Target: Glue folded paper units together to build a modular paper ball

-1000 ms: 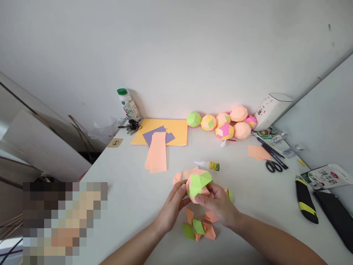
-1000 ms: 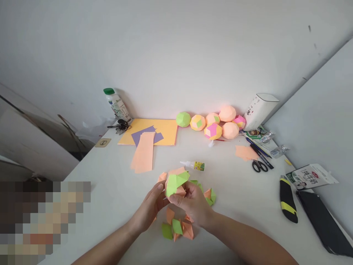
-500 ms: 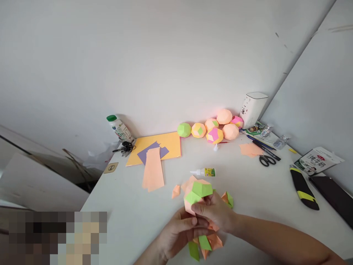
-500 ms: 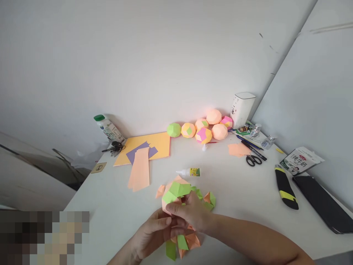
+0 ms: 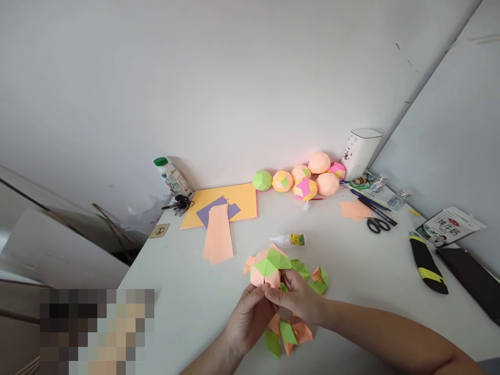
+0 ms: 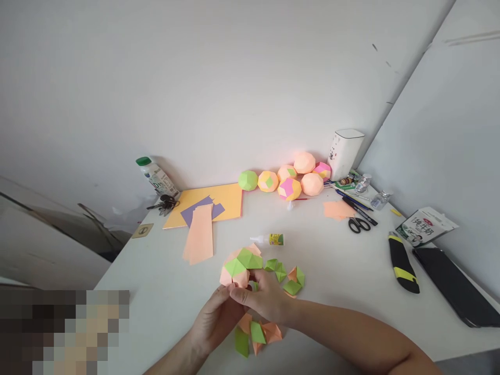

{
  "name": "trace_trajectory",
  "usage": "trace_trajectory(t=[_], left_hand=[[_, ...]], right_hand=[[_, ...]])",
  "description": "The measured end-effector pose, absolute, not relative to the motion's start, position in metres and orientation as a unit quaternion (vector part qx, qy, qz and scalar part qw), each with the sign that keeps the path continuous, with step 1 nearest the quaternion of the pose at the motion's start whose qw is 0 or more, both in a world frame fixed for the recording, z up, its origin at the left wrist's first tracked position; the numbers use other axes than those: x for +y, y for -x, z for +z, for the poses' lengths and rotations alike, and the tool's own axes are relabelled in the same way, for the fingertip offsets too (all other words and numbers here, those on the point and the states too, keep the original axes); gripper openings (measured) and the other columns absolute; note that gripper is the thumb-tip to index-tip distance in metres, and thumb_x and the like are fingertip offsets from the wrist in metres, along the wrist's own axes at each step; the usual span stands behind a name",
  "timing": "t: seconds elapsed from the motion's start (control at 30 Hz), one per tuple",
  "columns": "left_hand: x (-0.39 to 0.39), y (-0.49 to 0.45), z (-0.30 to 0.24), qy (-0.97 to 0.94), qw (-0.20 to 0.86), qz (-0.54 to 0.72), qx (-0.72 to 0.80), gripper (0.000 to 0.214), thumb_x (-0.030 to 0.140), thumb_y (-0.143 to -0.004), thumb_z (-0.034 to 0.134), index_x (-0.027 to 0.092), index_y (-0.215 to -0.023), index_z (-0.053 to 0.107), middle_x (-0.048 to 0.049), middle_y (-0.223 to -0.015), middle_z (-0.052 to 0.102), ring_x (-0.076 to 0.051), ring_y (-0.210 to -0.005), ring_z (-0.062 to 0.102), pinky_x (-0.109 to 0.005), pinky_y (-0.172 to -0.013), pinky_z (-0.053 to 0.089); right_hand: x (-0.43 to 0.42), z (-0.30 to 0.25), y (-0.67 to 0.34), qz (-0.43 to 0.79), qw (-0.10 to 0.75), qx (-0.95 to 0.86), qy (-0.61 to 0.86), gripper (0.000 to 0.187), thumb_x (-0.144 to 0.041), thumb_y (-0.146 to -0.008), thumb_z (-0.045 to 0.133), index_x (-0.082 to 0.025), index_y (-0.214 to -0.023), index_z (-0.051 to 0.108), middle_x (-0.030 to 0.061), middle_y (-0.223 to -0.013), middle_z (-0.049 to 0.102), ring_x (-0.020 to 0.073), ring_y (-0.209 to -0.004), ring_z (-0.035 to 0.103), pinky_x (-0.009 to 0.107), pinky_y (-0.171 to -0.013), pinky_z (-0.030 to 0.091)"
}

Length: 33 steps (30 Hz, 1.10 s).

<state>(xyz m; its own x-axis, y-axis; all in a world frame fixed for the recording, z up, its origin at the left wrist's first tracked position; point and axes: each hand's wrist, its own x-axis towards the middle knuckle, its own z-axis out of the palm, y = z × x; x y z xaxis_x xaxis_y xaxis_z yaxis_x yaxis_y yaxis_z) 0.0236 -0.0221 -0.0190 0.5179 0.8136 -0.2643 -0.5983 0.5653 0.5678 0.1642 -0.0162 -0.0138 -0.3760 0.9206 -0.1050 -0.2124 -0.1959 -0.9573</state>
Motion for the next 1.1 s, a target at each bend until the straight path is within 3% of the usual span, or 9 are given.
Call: trace_trajectory(t=[0.23,0.4,0.5,0.57,0.63,0.7,0.83,0.97,1.1], left_hand=[[-0.012,-0.013,-0.02,-0.155,0.841,0.432,0.286,0.017,0.027,-0.083,0.055,0.014,-0.087,0.066,-0.0033,-0.071,0.056,-0.013,-0.067,0.051,-0.027,-0.067,0.043],[-0.003,-0.006,-0.017,-0.179,0.823,0.47,0.265,0.017,0.022,-0.081,0.054,0.012,-0.086,0.067,-0.0068,-0.078,0.061,-0.016,-0.074,0.053,-0.031,-0.074,0.044],[0.0,-0.003,-0.014,-0.187,0.824,0.47,0.258,0.016,0.019,-0.08,0.054,0.011,-0.084,0.067,-0.0079,-0.079,0.061,-0.018,-0.077,0.054,-0.032,-0.075,0.044],[0.0,-0.002,-0.013,-0.18,0.822,0.474,0.259,0.014,0.017,-0.078,0.056,0.013,-0.085,0.067,-0.0071,-0.08,0.061,-0.018,-0.077,0.054,-0.032,-0.072,0.044],[0.0,-0.001,-0.013,-0.172,0.823,0.477,0.257,0.014,0.016,-0.077,0.057,0.014,-0.086,0.067,-0.0061,-0.081,0.061,-0.018,-0.077,0.054,-0.032,-0.071,0.044],[0.0,0.0,-0.014,-0.168,0.825,0.478,0.252,0.013,0.015,-0.076,0.058,0.015,-0.085,0.067,-0.0056,-0.08,0.061,-0.017,-0.076,0.054,-0.031,-0.07,0.044],[0.001,0.001,-0.017,-0.157,0.825,0.483,0.249,0.012,0.016,-0.076,0.058,0.014,-0.083,0.067,-0.0051,-0.076,0.061,-0.017,-0.073,0.054,-0.031,-0.069,0.045],[0.005,0.002,-0.018,-0.147,0.818,0.489,0.265,0.01,0.015,-0.075,0.059,0.015,-0.082,0.067,-0.005,-0.075,0.061,-0.017,-0.072,0.054,-0.031,-0.068,0.046],[0.007,0.005,-0.017,-0.143,0.805,0.501,0.284,0.009,0.015,-0.074,0.06,0.016,-0.08,0.067,-0.0046,-0.075,0.059,-0.017,-0.072,0.053,-0.031,-0.068,0.047]], right_hand=[[-0.018,-0.015,-0.167,0.635,0.373,-0.588,0.334,0.039,-0.033,-0.081,0.064,-0.019,-0.116,0.052,0.0053,-0.097,0.052,0.0175,-0.091,0.049,0.032,-0.082,0.043],[-0.019,-0.015,-0.175,0.481,0.367,-0.735,0.306,0.049,-0.025,-0.085,0.055,-0.017,-0.131,0.04,0.012,-0.117,0.053,0.0218,-0.107,0.049,0.037,-0.094,0.042],[-0.013,-0.012,-0.185,0.381,0.35,-0.793,0.322,0.034,-0.022,-0.086,0.053,-0.017,-0.12,0.052,0.0117,-0.112,0.06,0.0212,-0.103,0.055,0.035,-0.09,0.045],[-0.008,-0.009,-0.195,0.334,0.346,-0.806,0.345,0.016,-0.019,-0.089,0.048,-0.018,-0.096,0.063,0.0068,-0.087,0.066,0.0175,-0.082,0.06,0.031,-0.076,0.05],[-0.004,-0.009,-0.208,0.292,0.347,-0.81,0.372,0.021,-0.018,-0.091,0.045,-0.018,-0.083,0.064,0.0036,-0.069,0.063,0.0148,-0.066,0.058,0.028,-0.063,0.049],[-0.001,-0.013,-0.224,0.223,0.348,-0.818,0.4,0.019,-0.017,-0.091,0.045,-0.018,-0.088,0.064,0.0057,-0.075,0.064,0.0165,-0.071,0.059,0.029,-0.063,0.05],[-0.003,-0.032,-0.254,0.062,0.326,-0.851,0.408,0.017,-0.015,-0.088,0.048,-0.018,-0.094,0.063,0.0095,-0.091,0.066,0.0244,-0.095,0.058,0.041,-0.08,0.051],[-0.004,-0.046,-0.274,0.104,0.348,-0.812,0.457,0.021,-0.022,-0.09,0.05,-0.018,-0.109,0.058,0.0119,-0.105,0.062,0.0242,-0.104,0.056,0.04,-0.085,0.053],[0.0,-0.049,-0.282,0.141,0.343,-0.792,0.485,0.021,-0.025,-0.092,0.046,-0.017,-0.107,0.058,0.0121,-0.105,0.061,0.0232,-0.103,0.057,0.04,-0.086,0.053]])
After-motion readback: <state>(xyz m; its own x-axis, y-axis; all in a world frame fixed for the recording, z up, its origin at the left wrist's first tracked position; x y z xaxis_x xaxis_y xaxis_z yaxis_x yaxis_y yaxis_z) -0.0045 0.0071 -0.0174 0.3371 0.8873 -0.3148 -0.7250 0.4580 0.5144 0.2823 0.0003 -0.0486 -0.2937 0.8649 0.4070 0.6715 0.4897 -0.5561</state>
